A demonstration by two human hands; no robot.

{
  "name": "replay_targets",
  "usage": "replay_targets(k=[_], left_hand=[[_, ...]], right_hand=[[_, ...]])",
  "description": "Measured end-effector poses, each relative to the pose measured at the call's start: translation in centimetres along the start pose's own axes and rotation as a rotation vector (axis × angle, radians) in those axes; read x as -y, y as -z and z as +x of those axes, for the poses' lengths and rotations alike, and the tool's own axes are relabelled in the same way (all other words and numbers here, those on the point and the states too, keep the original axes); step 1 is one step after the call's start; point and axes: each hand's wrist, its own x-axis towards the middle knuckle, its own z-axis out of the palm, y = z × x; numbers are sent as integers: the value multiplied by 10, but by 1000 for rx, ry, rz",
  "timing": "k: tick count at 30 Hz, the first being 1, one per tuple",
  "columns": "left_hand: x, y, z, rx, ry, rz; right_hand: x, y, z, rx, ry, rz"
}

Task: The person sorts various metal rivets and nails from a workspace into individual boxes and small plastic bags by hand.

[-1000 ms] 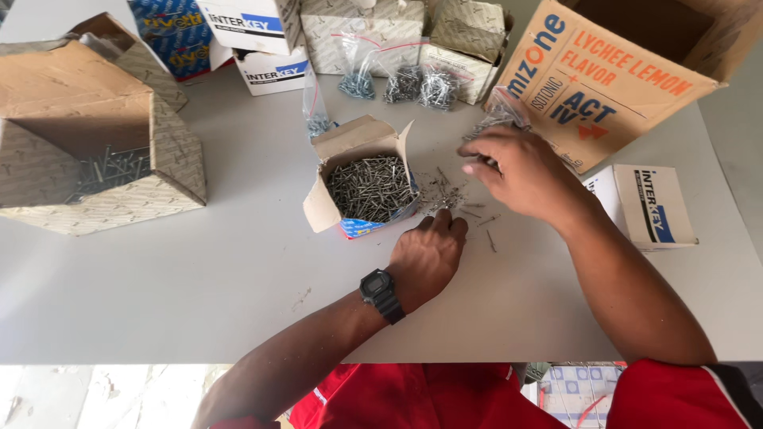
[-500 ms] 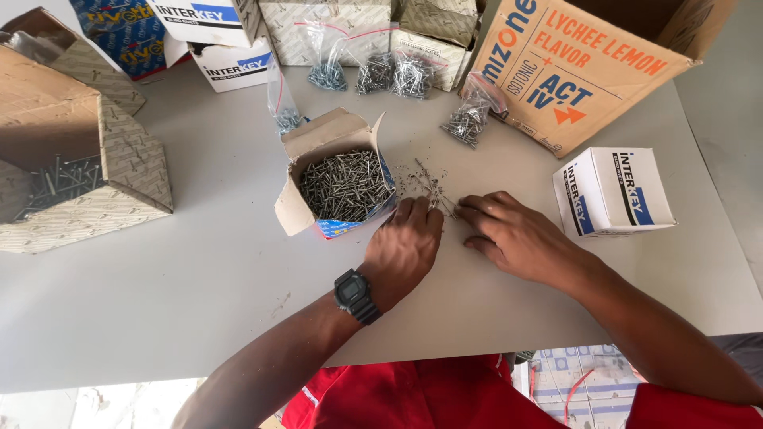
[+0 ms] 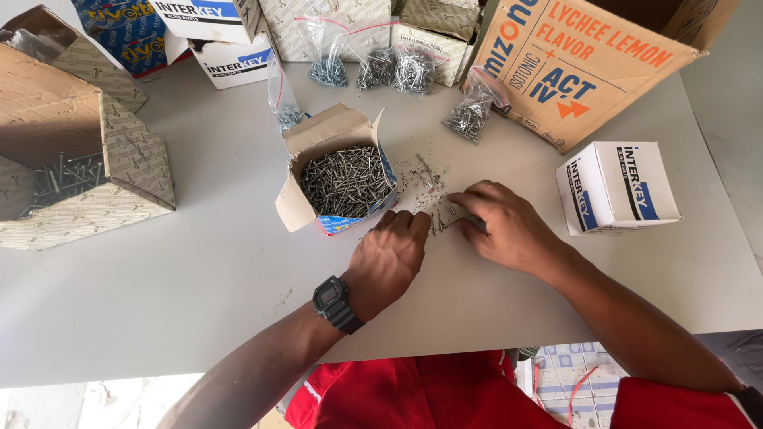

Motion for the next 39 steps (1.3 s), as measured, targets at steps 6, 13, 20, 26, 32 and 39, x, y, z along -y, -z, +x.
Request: replay_targets(k=[6,13,20,26,32,39], left_hand=[[13,-1,-6,52,32,-86],[15,4,-5,100,49,-84],[12,25,-11,-46,30,-162],[8,114,-5,-287,111,-269],[26,125,-4,-296,91,-54],[2,73,-39,-412,-99,81]], right_hand=[[-4,-17,-1,33,65,-72],[-15,-15,-4,48,17,-80],[-32,-7,10,69,-222,339],[27,31,35,-30,-88,666],[109,53,61,-173,318,642],[46,43,18,108,103,-9]])
